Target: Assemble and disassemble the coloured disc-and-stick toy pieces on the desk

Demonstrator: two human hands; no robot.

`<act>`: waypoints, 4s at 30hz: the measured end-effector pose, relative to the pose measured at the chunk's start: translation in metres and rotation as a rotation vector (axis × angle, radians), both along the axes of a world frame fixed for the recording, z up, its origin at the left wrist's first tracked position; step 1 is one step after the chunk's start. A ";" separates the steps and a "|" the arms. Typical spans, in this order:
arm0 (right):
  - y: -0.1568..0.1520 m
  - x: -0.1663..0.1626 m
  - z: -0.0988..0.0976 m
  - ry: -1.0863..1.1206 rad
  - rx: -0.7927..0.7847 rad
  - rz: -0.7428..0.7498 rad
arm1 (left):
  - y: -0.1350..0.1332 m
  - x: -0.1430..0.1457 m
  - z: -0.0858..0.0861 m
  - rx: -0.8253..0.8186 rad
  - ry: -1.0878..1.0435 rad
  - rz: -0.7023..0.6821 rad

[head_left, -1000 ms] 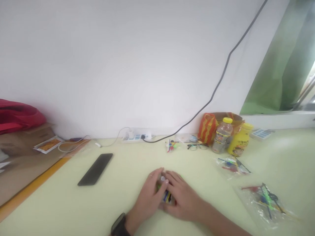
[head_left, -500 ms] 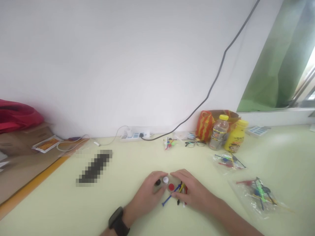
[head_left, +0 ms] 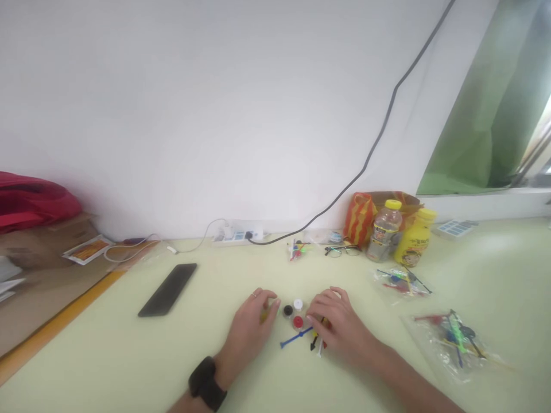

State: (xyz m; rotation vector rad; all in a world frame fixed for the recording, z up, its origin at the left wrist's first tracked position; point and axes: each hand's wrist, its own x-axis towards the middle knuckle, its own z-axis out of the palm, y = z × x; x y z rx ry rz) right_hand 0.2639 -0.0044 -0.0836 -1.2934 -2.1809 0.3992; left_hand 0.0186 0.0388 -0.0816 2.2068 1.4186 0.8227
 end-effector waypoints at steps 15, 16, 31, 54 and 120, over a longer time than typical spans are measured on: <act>0.005 0.025 0.004 0.179 -0.245 0.079 | -0.009 -0.002 0.008 0.140 -0.050 -0.257; 0.005 0.025 0.004 0.169 -0.234 0.087 | -0.011 -0.001 0.010 0.180 -0.010 -0.308; 0.001 0.020 0.006 0.007 -0.139 0.144 | -0.015 0.001 0.014 0.259 0.082 -0.304; -0.003 0.021 0.005 -0.039 -0.082 0.158 | 0.006 -0.002 -0.005 0.160 0.084 -0.166; -0.017 -0.007 -0.008 0.276 0.165 0.130 | -0.022 0.022 0.002 0.114 -0.292 -0.412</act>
